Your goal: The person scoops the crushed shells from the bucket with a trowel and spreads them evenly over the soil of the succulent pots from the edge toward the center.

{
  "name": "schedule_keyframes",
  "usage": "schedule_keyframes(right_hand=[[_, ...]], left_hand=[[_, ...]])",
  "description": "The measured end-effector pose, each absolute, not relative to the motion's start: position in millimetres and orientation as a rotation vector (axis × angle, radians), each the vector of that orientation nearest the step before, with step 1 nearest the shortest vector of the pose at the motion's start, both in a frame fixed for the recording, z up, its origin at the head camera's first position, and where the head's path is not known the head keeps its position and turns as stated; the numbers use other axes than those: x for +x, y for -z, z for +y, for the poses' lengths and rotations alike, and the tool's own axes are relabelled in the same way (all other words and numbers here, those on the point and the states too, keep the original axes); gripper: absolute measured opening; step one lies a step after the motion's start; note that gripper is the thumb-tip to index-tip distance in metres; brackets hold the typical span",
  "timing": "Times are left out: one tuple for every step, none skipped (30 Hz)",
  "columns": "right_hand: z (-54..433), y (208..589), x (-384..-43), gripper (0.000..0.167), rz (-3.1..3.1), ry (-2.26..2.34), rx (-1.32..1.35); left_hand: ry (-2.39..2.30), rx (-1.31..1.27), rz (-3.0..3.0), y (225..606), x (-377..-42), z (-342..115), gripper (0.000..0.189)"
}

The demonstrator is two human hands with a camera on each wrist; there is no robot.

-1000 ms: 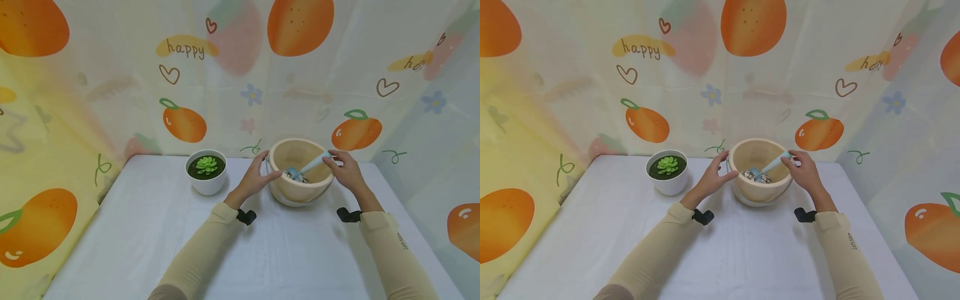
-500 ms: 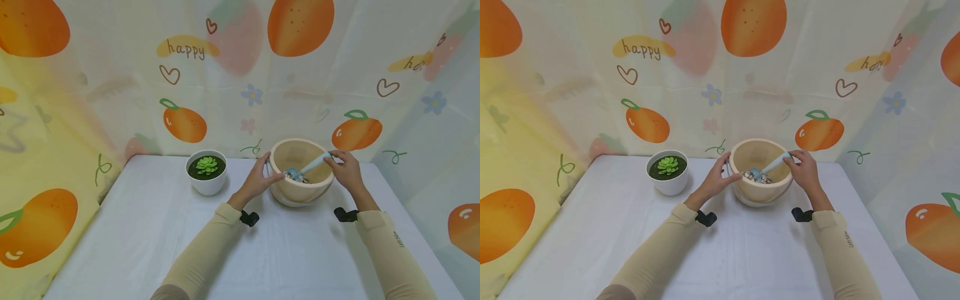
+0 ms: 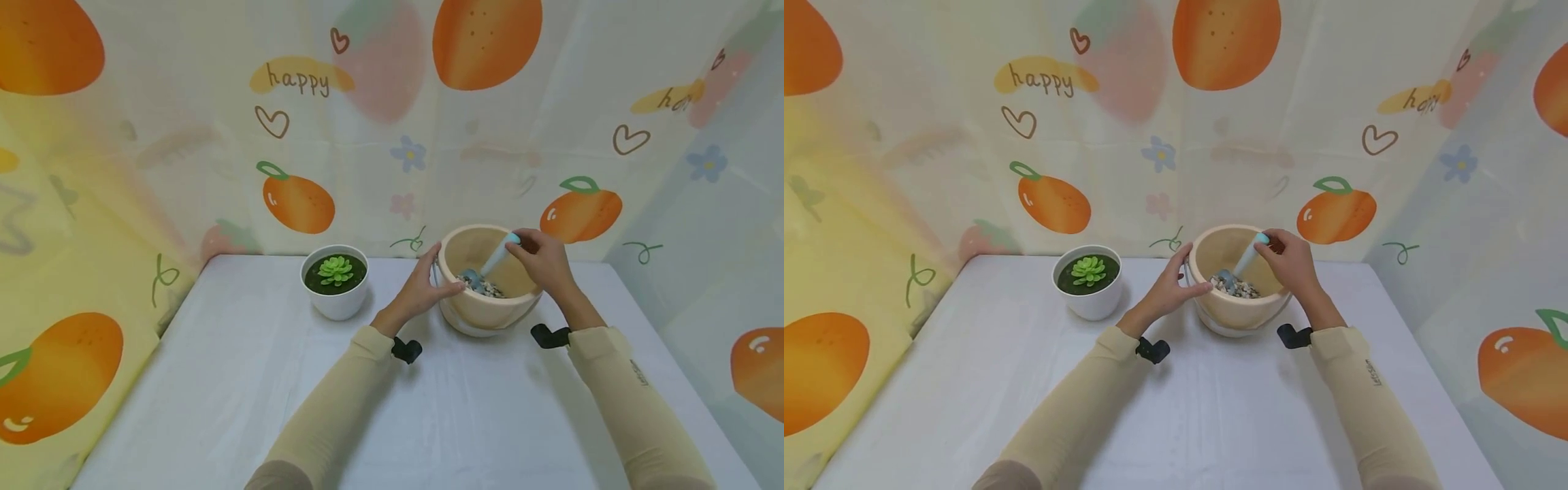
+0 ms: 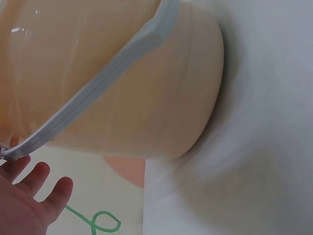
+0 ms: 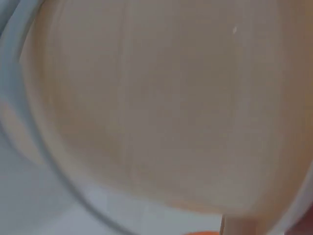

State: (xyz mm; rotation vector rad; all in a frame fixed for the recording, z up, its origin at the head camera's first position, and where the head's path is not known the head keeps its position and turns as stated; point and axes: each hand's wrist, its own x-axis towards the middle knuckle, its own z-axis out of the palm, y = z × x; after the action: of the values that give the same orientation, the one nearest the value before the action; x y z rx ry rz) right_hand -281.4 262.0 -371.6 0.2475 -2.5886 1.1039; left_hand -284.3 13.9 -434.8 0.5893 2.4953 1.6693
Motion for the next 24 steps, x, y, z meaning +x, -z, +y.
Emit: schedule_keyframes(right_hand=[[259.4, 370.7, -283.2, 0.039, -2.599, -1.155, 0.236], [256.6, 369.9, -284.7, 0.041, -2.604, -1.212, 0.22], [253.9, 369.3, -286.3, 0.042, -2.608, -1.263, 0.205], [251.1, 368.8, -288.0, 0.042, -2.61, -1.31, 0.192], [248.2, 368.4, -289.5, 0.042, -2.614, -1.349, 0.175], [245.4, 368.0, -290.8, 0.041, -2.62, -1.382, 0.157], [242.7, 367.4, -291.8, 0.04, -2.632, -1.403, 0.136], [240.0, 366.7, -292.4, 0.038, -2.65, -1.408, 0.114], [237.3, 365.7, -292.5, 0.036, -2.674, -1.403, 0.099], [234.6, 364.9, -292.9, 0.035, -2.697, -1.392, 0.088], [232.0, 363.8, -292.7, 0.034, -2.717, -1.376, 0.083], [229.6, 362.7, -292.3, 0.033, -2.735, -1.355, 0.083], [227.7, 361.9, -291.9, 0.032, -2.754, -1.325, 0.084], [226.1, 361.3, -291.3, 0.032, -2.766, -1.305, 0.09], [224.8, 360.7, -290.6, 0.032, -2.772, -1.296, 0.101], [223.8, 360.3, -290.1, 0.032, -2.774, -1.29, 0.111], [223.0, 359.9, -289.5, 0.032, -2.773, -1.289, 0.125], [222.6, 359.8, -288.9, 0.032, -2.771, -1.291, 0.142], [222.5, 359.7, -288.3, 0.031, -2.769, -1.282, 0.166], [222.6, 359.3, -287.6, 0.031, -2.766, -1.273, 0.192], [222.9, 359.0, -287.1, 0.03, -2.759, -1.259, 0.223], [223.4, 358.7, -286.7, 0.029, -2.753, -1.236, 0.257], [224.2, 358.3, -286.2, 0.028, -2.748, -1.213, 0.29], [225.2, 357.7, -285.5, 0.027, -2.742, -1.184, 0.322]], left_hand=[[-1.666, 0.594, 2.489, 434.9, -285.1, 14.0, 0.098], [-1.665, 0.596, 2.477, 435.2, -285.8, 14.1, 0.099], [-1.672, 0.601, 2.463, 435.3, -286.1, 14.2, 0.099], [-1.679, 0.606, 2.446, 435.5, -286.3, 14.3, 0.099], [-1.687, 0.612, 2.432, 435.6, -286.4, 14.4, 0.099], [-1.694, 0.616, 2.419, 435.8, -286.4, 14.5, 0.099], [-1.7, 0.617, 2.408, 436.1, -286.6, 14.7, 0.099], [-1.708, 0.621, 2.396, 436.2, -286.7, 14.8, 0.099], [-1.712, 0.626, 2.389, 436.3, -286.9, 14.9, 0.099], [-1.716, 0.63, 2.385, 436.1, -287.3, 14.7, 0.099], [-1.719, 0.631, 2.383, 435.8, -287.6, 14.4, 0.099], [-1.72, 0.63, 2.381, 435.5, -288.0, 14.2, 0.1], [-1.722, 0.63, 2.379, 435.2, -288.5, 14.2, 0.1], [-1.725, 0.63, 2.375, 434.9, -288.7, 14.1, 0.1], [-1.728, 0.627, 2.371, 434.7, -288.9, 14.0, 0.1], [-1.734, 0.623, 2.363, 434.4, -288.8, 13.9, 0.099], [-1.735, 0.619, 2.357, 434.3, -288.7, 13.9, 0.099], [-1.741, 0.618, 2.347, 434.4, -288.8, 14.1, 0.099], [-1.743, 0.616, 2.339, 434.8, -288.9, 14.2, 0.099], [-1.745, 0.616, 2.33, 435.1, -288.7, 14.3, 0.099], [-1.746, 0.615, 2.323, 435.4, -288.6, 14.3, 0.099], [-1.747, 0.614, 2.317, 435.7, -288.3, 14.2, 0.099], [-1.747, 0.615, 2.312, 435.9, -287.9, 14.0, 0.099], [-1.748, 0.615, 2.306, 435.8, -287.3, 13.6, 0.099]])
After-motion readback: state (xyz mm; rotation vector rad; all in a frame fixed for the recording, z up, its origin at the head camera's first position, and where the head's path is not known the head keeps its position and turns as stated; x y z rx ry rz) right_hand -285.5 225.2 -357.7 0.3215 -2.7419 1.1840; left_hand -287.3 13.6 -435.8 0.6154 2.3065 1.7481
